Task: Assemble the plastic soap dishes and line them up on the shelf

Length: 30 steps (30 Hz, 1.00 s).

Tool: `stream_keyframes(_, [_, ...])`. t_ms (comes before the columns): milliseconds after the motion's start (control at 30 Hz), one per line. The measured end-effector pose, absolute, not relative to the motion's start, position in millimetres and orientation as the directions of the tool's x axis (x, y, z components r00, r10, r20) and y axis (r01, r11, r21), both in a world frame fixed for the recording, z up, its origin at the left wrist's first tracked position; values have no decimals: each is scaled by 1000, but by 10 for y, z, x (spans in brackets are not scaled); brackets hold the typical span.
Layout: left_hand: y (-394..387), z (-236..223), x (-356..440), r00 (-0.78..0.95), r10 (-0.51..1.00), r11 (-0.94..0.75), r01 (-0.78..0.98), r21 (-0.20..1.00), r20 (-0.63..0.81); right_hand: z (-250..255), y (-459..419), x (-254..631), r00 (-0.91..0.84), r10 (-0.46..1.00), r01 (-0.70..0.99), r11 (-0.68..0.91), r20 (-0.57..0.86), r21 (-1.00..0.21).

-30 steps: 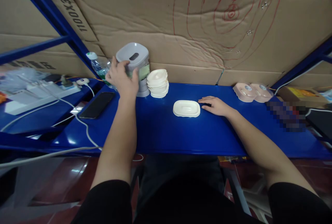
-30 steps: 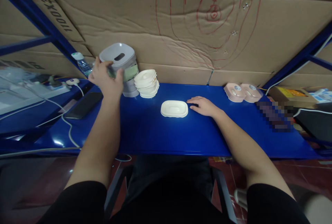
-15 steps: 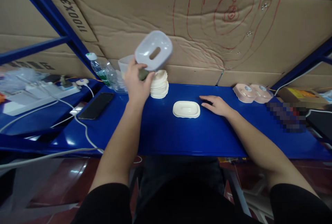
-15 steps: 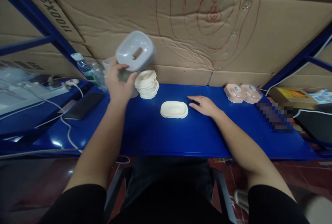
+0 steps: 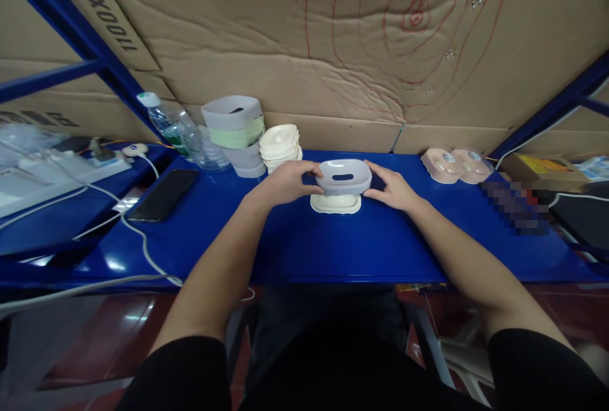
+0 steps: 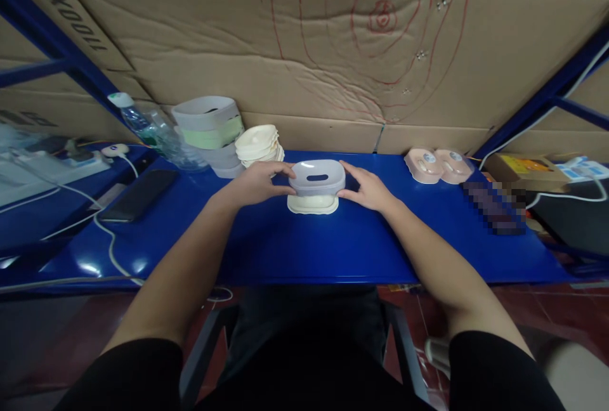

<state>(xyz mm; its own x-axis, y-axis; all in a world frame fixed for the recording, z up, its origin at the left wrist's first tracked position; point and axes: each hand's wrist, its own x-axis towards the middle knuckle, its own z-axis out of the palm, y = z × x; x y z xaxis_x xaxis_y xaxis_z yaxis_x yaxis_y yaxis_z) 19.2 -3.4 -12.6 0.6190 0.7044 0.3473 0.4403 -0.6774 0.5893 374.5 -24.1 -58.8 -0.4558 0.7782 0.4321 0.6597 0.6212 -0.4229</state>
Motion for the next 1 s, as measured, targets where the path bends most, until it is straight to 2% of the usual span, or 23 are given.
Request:
stream_keyframes(167, [-35, -110, 160, 657, 737, -623, 567, 539, 160, -581, -285, 3692, -514, 779, 674, 626, 359, -392])
stream_keyframes(400, [-46, -126, 179, 680, 731, -632, 642, 434, 58, -606, -291, 3592, -622, 734, 702, 677, 273, -221])
stream_keyframes(767, [-65, -130, 202, 670, 742, -619, 667, 415, 31, -609, -297, 3561, -623, 735, 683, 678, 269, -271])
stream_keyframes(1000, [-6, -211, 235, 687, 726, -614, 646, 453, 4, -651, -268, 3542, -646, 706, 653, 708, 289, -270])
